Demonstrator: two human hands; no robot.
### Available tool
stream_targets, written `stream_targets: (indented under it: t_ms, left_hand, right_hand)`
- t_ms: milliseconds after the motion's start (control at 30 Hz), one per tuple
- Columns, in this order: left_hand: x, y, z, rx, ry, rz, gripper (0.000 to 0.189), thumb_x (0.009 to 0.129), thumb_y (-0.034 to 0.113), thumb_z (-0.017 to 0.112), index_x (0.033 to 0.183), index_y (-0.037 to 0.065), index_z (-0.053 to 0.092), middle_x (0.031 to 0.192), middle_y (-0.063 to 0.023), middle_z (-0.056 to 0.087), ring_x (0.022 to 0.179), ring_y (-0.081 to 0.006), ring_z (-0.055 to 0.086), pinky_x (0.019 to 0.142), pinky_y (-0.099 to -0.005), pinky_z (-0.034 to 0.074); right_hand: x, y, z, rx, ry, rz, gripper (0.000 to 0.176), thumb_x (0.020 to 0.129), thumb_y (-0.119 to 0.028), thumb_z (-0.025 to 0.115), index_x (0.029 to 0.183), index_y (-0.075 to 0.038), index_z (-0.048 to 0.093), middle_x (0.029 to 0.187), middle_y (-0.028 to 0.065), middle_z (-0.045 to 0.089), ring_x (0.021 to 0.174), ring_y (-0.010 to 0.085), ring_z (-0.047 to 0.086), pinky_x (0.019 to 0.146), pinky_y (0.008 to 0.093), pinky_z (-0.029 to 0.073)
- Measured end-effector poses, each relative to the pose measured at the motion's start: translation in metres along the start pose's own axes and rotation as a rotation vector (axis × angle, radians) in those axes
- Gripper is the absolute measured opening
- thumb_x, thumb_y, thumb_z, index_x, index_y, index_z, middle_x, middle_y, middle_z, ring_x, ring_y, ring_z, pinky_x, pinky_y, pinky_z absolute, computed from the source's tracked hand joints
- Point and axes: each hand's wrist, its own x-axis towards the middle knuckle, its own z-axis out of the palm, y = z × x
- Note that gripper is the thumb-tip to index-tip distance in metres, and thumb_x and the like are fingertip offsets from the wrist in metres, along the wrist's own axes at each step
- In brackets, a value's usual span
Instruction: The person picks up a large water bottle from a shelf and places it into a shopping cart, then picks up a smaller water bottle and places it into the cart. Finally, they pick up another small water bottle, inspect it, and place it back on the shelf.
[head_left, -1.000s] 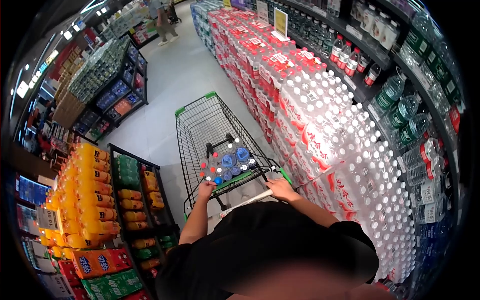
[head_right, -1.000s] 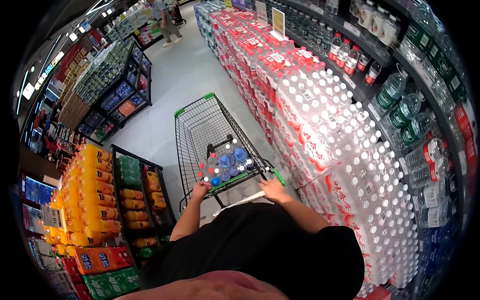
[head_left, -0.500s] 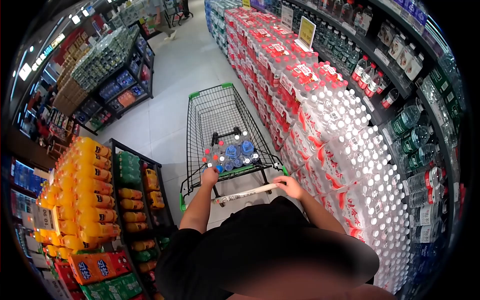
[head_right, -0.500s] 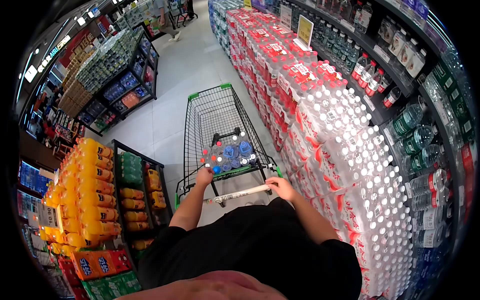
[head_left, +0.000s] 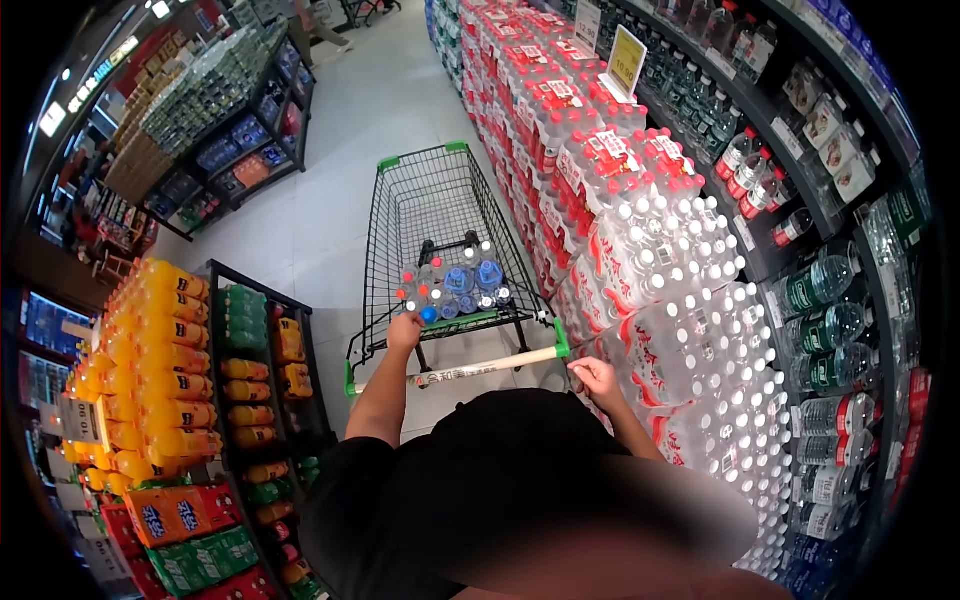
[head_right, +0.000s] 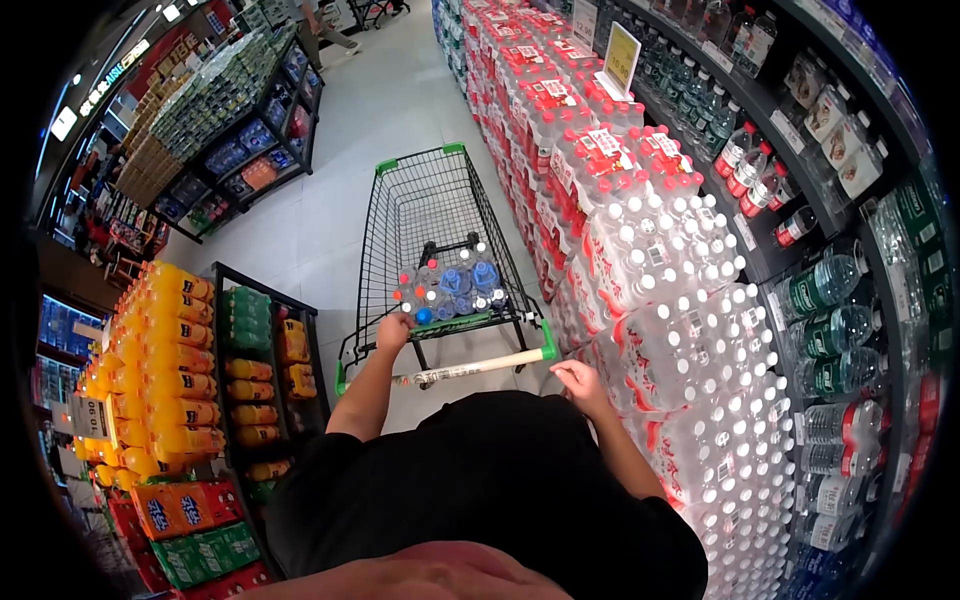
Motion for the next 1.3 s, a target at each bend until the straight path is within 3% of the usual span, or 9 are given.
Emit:
stream_targets:
  t_ms: [100,233,433,633,733,967,1133,1200,1300]
  left_hand:
    - [0.008,0.015,0.007,-0.041,0.02,0.011,0.02,0.08,0.012,0.055,0.081,0.015,0.075,0.085,-0.0164,0.07,0.085,-0.035,0.068,0.076,-0.0436,0.053]
    - [0.01,0.035,0.017,-0.079,0.157,0.092,0.016,0.075,0.009,0.065,0.089,0.008,0.074,0.089,-0.0138,0.07,0.081,-0.0324,0.068,0.073,-0.0421,0.053]
    - [0.022,0.049,0.015,-0.257,0.176,0.007,0.032,0.064,0.022,0.088,0.086,0.003,0.074,0.074,-0.0127,0.072,0.067,-0.0237,0.07,0.065,-0.0344,0.054]
    - [0.058,0.047,0.008,-0.265,0.17,-0.018,0.03,0.067,0.015,0.084,0.093,0.004,0.076,0.082,-0.0133,0.073,0.071,-0.0211,0.07,0.068,-0.0322,0.054]
    - [0.084,0.041,0.005,-0.256,0.147,-0.017,0.023,0.071,0.011,0.08,0.092,0.004,0.075,0.081,-0.0145,0.073,0.072,-0.0231,0.071,0.069,-0.0342,0.055]
    - [0.145,0.012,0.038,-0.261,0.069,0.047,0.012,0.08,0.01,0.071,0.091,0.006,0.073,0.085,-0.0157,0.072,0.08,-0.0291,0.071,0.073,-0.038,0.055]
    - [0.182,-0.005,0.064,-0.225,-0.123,-0.016,0.023,0.08,0.004,0.063,0.099,0.011,0.074,0.088,-0.011,0.073,0.084,-0.0265,0.071,0.076,-0.0377,0.055]
    - [0.19,0.002,0.064,-0.1,-0.11,-0.018,0.018,0.079,0.0,0.065,0.095,0.003,0.071,0.085,-0.0134,0.073,0.078,-0.024,0.071,0.071,-0.0344,0.055]
    - [0.211,-0.008,0.079,-0.028,-0.205,-0.021,0.016,0.076,0.011,0.07,0.091,0.013,0.074,0.087,-0.0089,0.073,0.08,-0.0257,0.071,0.073,-0.0377,0.055]
  right_hand:
    - [0.021,-0.006,-0.024,-0.148,-0.052,-0.177,0.027,0.1,-0.024,0.057,0.1,0.0,0.069,0.063,-0.0035,0.053,0.05,0.0044,0.047,0.051,0.0218,0.043]
    - [0.043,-0.002,-0.06,0.095,-0.114,-0.05,0.046,0.104,-0.035,0.046,0.091,0.002,0.071,0.052,-0.0038,0.045,0.048,0.0056,0.044,0.05,0.0242,0.044]
    - [0.053,-0.019,-0.076,-0.042,-0.058,-0.03,0.011,0.095,-0.01,0.064,0.091,0.0,0.066,0.069,-0.0046,0.057,0.06,0.0022,0.048,0.054,0.0199,0.037]
    - [0.077,-0.018,-0.07,0.124,-0.001,0.046,0.019,0.099,-0.008,0.053,0.114,0.0,0.06,0.083,0.0028,0.063,0.068,0.0087,0.056,0.062,0.0225,0.046]
    - [0.089,-0.016,-0.059,0.086,0.065,0.053,0.02,0.099,-0.008,0.052,0.117,-0.003,0.06,0.074,0.0005,0.057,0.057,0.0062,0.049,0.052,0.0209,0.04]
    - [0.118,-0.026,-0.024,-0.014,0.217,0.162,0.016,0.1,-0.012,0.055,0.105,-0.002,0.066,0.066,-0.0037,0.052,0.049,0.0034,0.043,0.045,0.0203,0.035]
    - [0.124,-0.022,-0.022,0.058,0.198,0.194,0.036,0.105,-0.024,0.046,0.091,0.002,0.067,0.057,-0.0032,0.047,0.046,0.0052,0.041,0.046,0.0221,0.037]
    - [0.126,-0.023,-0.017,0.049,0.189,0.21,0.04,0.106,-0.025,0.043,0.089,0.002,0.066,0.055,-0.0031,0.045,0.045,0.0056,0.04,0.046,0.0224,0.037]
    - [0.124,-0.024,-0.003,-0.046,0.239,0.273,0.036,0.104,-0.024,0.048,0.09,0.001,0.068,0.058,-0.0017,0.051,0.046,0.0051,0.044,0.045,0.0211,0.037]
